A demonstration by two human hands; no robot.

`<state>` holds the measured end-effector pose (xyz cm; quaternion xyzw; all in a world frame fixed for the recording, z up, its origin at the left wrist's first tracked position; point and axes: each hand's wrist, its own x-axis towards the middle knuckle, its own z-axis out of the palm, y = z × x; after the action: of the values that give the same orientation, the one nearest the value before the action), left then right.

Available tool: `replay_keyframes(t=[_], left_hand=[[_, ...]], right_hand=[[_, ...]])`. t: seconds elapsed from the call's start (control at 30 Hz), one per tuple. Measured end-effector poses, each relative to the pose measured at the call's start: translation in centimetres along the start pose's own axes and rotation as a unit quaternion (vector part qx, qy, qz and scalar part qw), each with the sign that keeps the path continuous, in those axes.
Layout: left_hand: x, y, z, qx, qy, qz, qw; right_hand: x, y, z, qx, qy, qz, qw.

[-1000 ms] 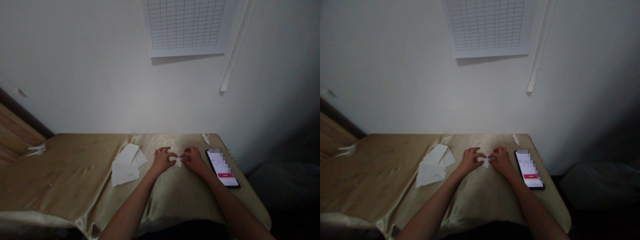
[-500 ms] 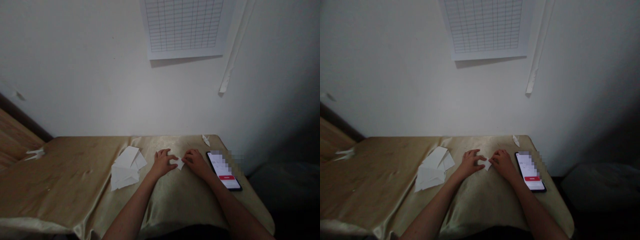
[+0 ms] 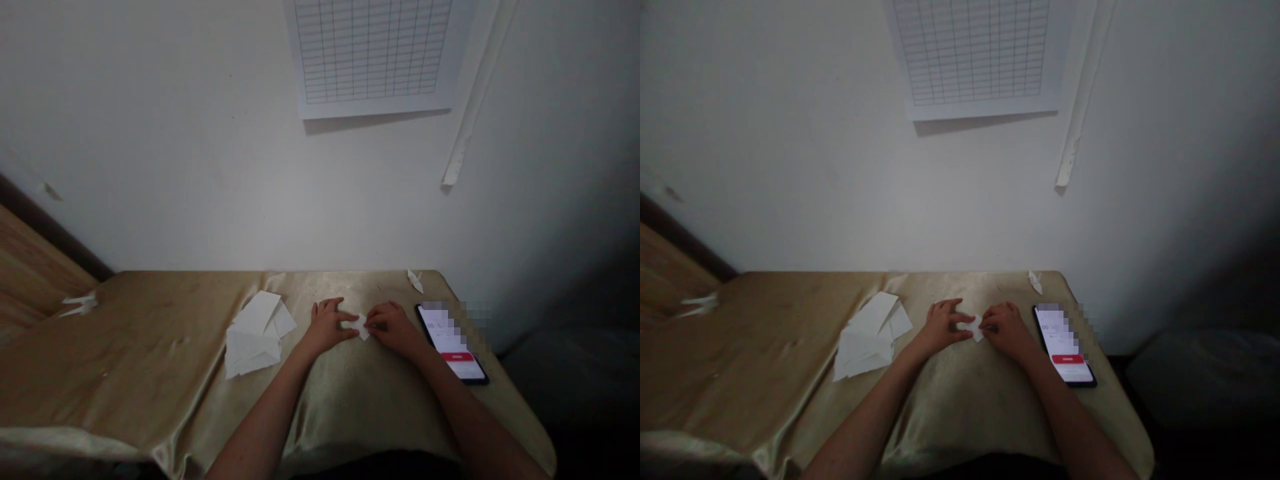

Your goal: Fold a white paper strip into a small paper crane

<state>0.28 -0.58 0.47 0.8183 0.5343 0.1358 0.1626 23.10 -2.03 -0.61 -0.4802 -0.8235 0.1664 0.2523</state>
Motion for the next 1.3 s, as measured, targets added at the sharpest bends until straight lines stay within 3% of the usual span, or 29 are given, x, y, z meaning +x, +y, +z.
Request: replay_keyframes(t=[1.07, 1.3], left_hand=[[0.3, 0.4, 0.6, 0.008, 0.018, -0.018, 1.0], [0.4, 0.3, 1.0, 0.0, 0.036, -0.018, 0.999]], right_hand=[[-0.1, 0.1, -0.4, 0.031, -0.018, -0.008, 0.999], [-0.1, -0.4, -0.2, -0.011, 0.008, 0.019, 1.0]])
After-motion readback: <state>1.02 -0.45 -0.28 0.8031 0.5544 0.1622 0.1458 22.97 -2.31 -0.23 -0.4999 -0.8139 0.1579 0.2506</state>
